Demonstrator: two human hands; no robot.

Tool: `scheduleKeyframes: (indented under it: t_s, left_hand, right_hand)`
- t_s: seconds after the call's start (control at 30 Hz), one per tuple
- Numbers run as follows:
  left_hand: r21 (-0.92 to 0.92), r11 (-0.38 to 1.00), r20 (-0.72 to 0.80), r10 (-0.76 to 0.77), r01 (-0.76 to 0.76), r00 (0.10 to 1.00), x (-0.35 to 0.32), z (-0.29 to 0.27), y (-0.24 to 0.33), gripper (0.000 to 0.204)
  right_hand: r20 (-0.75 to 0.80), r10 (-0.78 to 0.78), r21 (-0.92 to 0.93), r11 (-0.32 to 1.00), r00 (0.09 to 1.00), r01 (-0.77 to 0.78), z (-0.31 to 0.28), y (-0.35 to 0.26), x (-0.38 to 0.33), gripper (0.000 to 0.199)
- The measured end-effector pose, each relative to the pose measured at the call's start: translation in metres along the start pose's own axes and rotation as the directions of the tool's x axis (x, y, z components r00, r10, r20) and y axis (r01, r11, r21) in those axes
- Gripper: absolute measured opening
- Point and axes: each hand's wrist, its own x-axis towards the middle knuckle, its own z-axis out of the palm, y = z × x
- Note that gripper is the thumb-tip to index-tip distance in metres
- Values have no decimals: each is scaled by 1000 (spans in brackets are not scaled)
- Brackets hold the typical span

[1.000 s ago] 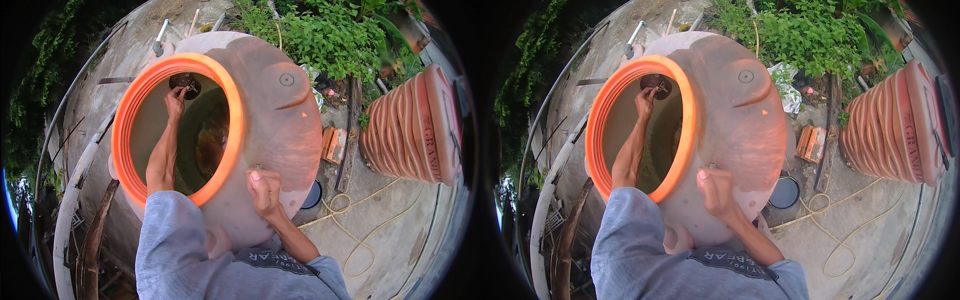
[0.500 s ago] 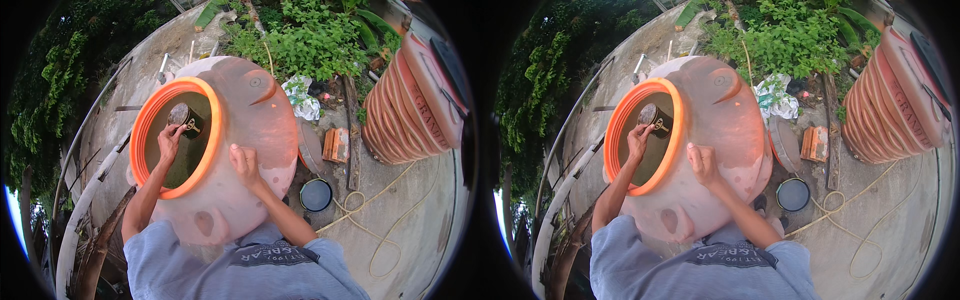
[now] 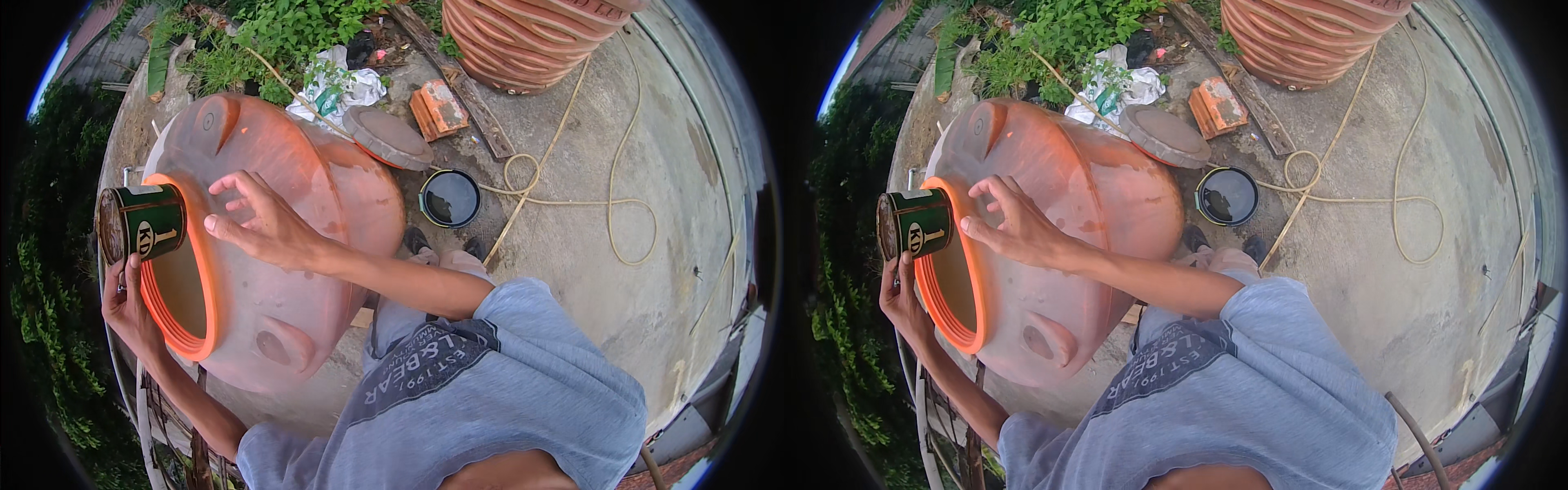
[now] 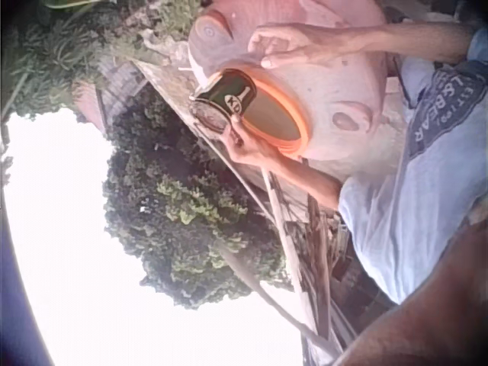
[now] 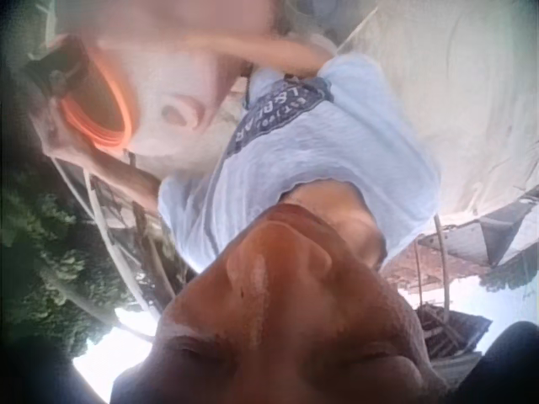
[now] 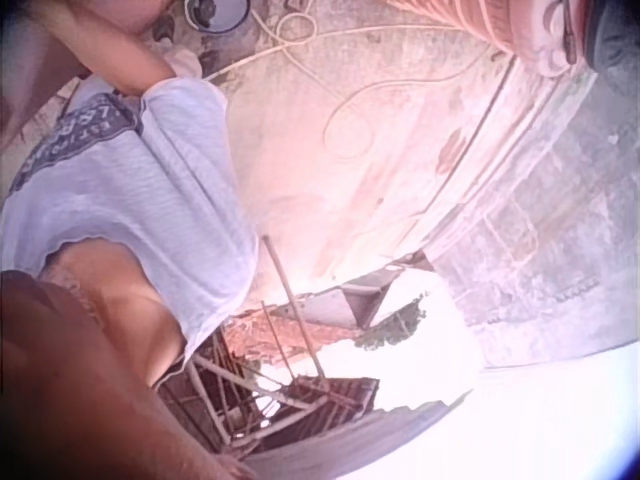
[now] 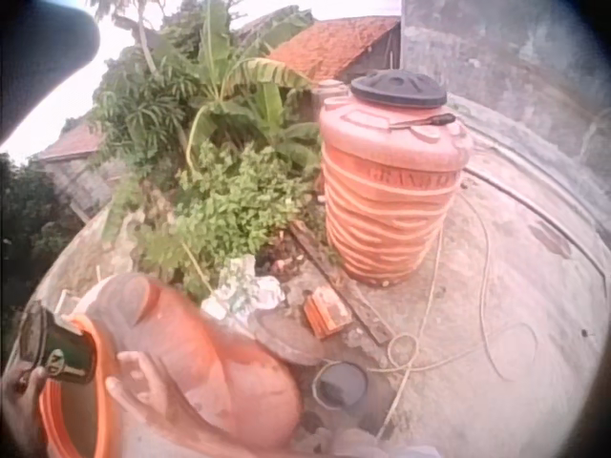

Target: The person scoops water from a large plastic tank using a small tin can and walks to a garden area. They pour the water onto several potted plants one by one, then return to the tank to refill the can and continue watering.

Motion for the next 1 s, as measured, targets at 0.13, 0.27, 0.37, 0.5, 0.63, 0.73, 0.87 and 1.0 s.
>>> scheduleKeyframes:
  t_s: [0.13, 0.27, 0.37, 0.5, 0.63, 0.73, 0.87, 1.0]
  left_hand:
    - [-48, 997, 57, 70, -67, 996, -33, 66, 34, 11]
    - [-203, 968, 174, 186, -150, 967, -82, 147, 50, 9]
    - [-287, 954, 281, 174, -91, 944, -123, 214, 63, 12]
    - [-315, 916, 397, 366, -250, 841, -171, 299, 64, 17]
    - [-434, 882, 490, 403, -185, 773, -223, 382, 32, 20]
    - [-466, 860, 533, 462, -211, 709, -258, 443, -2, 24]
    - [-392, 912, 690, 377, -119, 618, -298, 512, -48, 31]
    - [-209, 978, 810, 161, 20, 564, -341, 539, -116, 37]
  right_hand:
    - [-116, 18, 11, 1000, 993, -17, -42, -23, -20, 93]
    - [-210, 152, 103, 986, 966, -132, -96, -51, -59, 111]
    - [-331, 293, 83, 956, 897, -282, -148, -51, -94, 108]
    - [-516, 374, 91, 918, 770, -385, -218, -23, -143, 93]
    - [-580, 441, 178, 889, 685, -422, -278, 2, -191, 82]
    - [-625, 444, 174, 881, 642, -440, -329, 58, -232, 76]
    - [-685, 474, 173, 843, 553, -509, -397, 149, -273, 72]
    - [-778, 473, 156, 783, 414, -602, -451, 246, -298, 75]
